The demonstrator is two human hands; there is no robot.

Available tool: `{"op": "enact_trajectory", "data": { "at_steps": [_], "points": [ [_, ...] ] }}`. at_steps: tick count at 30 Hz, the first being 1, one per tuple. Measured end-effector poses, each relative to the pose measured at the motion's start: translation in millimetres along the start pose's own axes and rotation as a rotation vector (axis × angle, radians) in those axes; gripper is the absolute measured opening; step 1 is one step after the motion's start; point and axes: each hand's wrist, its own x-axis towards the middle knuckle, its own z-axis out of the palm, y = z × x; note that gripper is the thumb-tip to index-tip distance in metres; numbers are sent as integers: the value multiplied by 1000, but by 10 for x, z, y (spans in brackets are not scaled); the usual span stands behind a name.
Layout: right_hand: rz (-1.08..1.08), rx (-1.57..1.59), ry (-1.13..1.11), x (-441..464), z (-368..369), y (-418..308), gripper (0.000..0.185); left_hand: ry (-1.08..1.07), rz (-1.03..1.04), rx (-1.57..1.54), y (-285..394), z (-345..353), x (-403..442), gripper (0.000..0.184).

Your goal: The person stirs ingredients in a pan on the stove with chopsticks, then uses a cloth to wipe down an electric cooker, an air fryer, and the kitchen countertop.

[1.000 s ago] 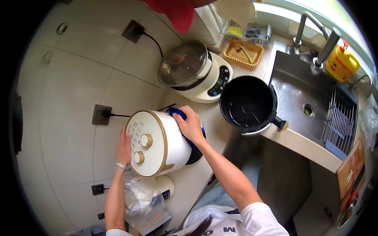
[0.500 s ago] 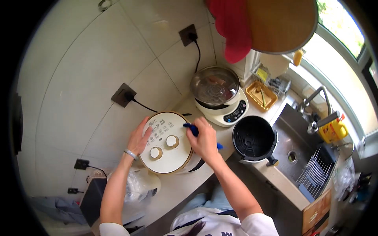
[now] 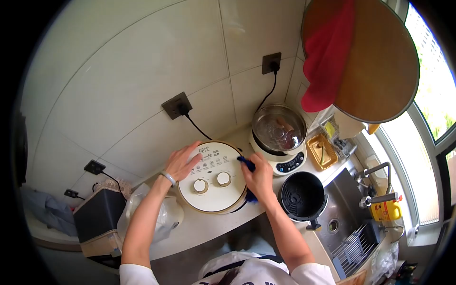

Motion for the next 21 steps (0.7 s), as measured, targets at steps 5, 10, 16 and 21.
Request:
{"op": "enact_trajectory", "data": {
  "at_steps": [5,10,16,21],
  "points": [
    [-84,-117,-136,1,-72,-132,14,56,-63,142,84,-30,-55,56],
    [-258,-239,-234,-178,-206,-62,32,603,-415,-412,184,313,-604,66],
    [-398,-314,-328,605,268,-82,22,754,-612,-622,516,963,-1095,71],
    [-579,-271,-556,916,761,-179,32,820,-480,-848,622,834,-1060,69]
  ]
}}
